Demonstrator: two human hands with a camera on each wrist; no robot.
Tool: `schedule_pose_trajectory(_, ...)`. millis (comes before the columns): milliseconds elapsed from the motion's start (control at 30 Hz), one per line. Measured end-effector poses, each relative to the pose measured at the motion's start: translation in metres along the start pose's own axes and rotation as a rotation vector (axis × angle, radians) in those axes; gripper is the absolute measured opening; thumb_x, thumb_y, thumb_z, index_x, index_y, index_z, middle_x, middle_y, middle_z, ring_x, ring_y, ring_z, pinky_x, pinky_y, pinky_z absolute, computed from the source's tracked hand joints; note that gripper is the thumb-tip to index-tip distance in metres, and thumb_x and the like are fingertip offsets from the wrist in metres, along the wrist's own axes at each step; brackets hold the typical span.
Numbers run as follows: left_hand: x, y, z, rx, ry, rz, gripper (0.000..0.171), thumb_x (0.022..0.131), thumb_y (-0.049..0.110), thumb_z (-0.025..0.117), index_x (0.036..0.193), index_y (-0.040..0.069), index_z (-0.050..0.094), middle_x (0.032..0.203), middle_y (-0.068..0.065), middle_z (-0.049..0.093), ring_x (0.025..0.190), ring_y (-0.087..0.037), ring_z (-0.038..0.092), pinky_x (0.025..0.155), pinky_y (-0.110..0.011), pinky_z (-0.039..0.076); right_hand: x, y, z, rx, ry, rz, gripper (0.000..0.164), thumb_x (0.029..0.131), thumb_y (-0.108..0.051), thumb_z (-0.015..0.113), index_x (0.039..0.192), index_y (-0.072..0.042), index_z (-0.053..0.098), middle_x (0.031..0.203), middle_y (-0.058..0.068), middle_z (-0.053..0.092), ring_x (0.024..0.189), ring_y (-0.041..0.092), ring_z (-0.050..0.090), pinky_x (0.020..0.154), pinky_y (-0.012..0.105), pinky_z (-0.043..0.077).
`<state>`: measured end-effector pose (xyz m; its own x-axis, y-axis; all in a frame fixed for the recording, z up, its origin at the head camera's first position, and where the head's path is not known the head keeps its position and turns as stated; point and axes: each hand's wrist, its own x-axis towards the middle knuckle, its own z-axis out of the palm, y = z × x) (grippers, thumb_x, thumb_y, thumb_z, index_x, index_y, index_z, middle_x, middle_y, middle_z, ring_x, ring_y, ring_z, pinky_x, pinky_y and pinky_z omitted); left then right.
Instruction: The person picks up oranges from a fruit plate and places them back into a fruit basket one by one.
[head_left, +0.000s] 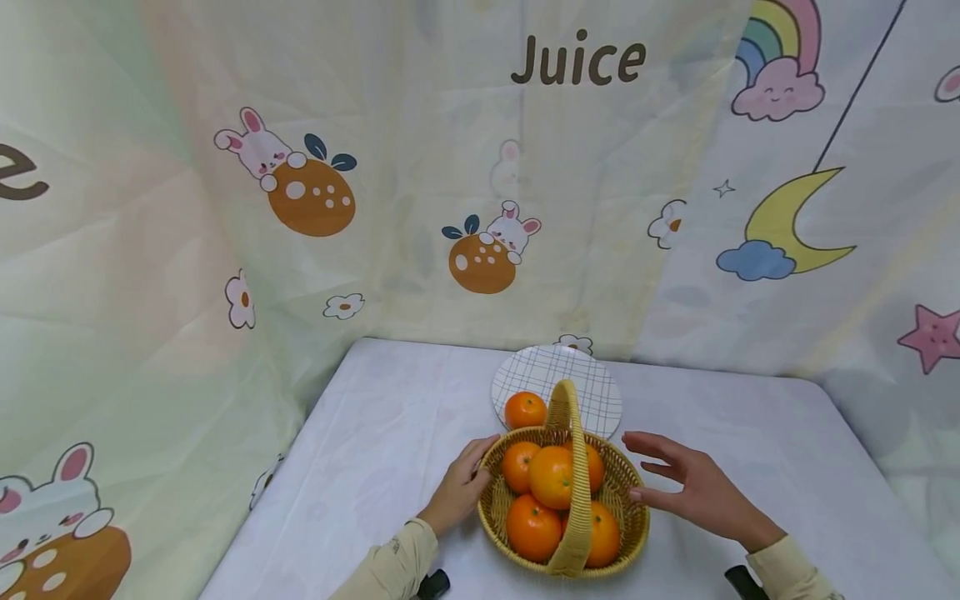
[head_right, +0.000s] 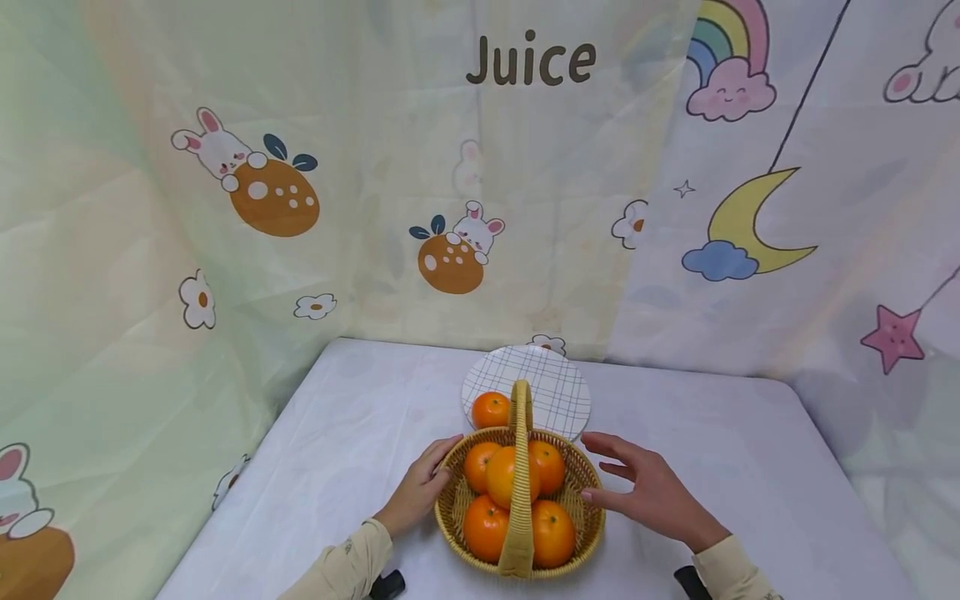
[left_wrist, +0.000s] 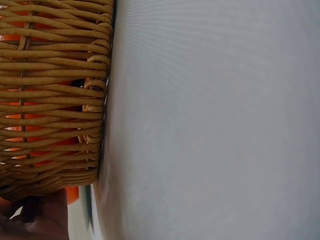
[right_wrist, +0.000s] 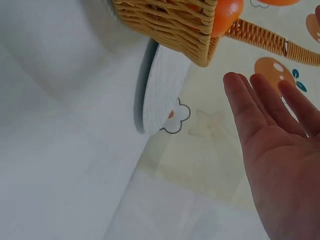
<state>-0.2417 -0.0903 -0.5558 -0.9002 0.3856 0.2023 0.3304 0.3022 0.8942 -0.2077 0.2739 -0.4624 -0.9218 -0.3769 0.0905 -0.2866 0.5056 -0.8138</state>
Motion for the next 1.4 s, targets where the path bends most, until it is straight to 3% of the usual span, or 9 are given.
schedule_pose_trajectory(167,0.001,0.000,0.001,-0.004,-0.007,-0.002,0.054,0.095,0.002,0.043,0.149,0.007,0.039,0.138,0.001,0.049,0.127,-0.015,0.048,0.103,-0.031,0.041,0.001,0.002,0.000,0.004,0.012,-0.001,0.065,0.081,-0.036,0.078,0.138,-0.024,0.051,0.136,0.003,0.056,0.120,0.026,0.057,0.090,0.034,0.052)
schedule_pose_trajectory(400,0.000,0.000,0.003,0.003,-0.004,-0.017,0.055,0.096,0.003,0.043,0.149,0.015,0.040,0.138,0.002,0.049,0.128,-0.015,0.047,0.104,-0.032,0.040,0.006,0.004,0.000,-0.004,0.043,-0.025,0.064,0.081,-0.032,0.079,0.138,-0.024,0.051,0.135,0.004,0.056,0.120,0.024,0.056,0.090,0.029,0.052)
schedule_pose_trajectory(667,0.001,0.000,0.002,-0.003,0.006,-0.005,0.054,0.096,0.003,0.043,0.149,0.008,0.039,0.138,0.002,0.049,0.128,-0.015,0.047,0.105,-0.033,0.040,0.021,0.006,0.002,-0.001,0.043,-0.043,0.064,0.082,-0.030,0.078,0.139,-0.020,0.051,0.136,0.005,0.056,0.120,0.018,0.057,0.092,0.031,0.051)
schedule_pose_trajectory(967,0.000,-0.001,0.001,0.016,0.003,-0.010,0.053,0.097,0.004,0.043,0.149,0.011,0.040,0.137,0.003,0.049,0.127,-0.015,0.048,0.104,-0.033,0.041,0.056,0.013,-0.002,-0.004,0.024,-0.060,0.060,0.086,-0.025,0.075,0.139,-0.011,0.051,0.138,0.013,0.054,0.123,0.031,0.054,0.093,0.037,0.050)
schedule_pose_trajectory(1267,0.000,-0.004,-0.001,0.013,0.004,0.007,0.054,0.096,0.002,0.044,0.149,0.010,0.039,0.137,0.001,0.049,0.127,-0.016,0.048,0.104,-0.032,0.040,0.104,0.020,0.000,-0.046,-0.029,-0.083,0.064,0.087,-0.034,0.073,0.141,-0.008,0.049,0.139,0.014,0.052,0.125,0.033,0.052,0.094,0.043,0.049)
schedule_pose_trajectory(1400,0.000,-0.004,0.001,-0.004,-0.004,0.011,0.054,0.096,0.002,0.044,0.149,0.012,0.040,0.137,0.001,0.049,0.127,-0.017,0.048,0.104,-0.031,0.041,0.122,0.028,0.004,-0.027,-0.079,-0.095,0.064,0.089,-0.030,0.071,0.143,-0.007,0.047,0.141,0.015,0.050,0.126,0.035,0.051,0.094,0.044,0.049)
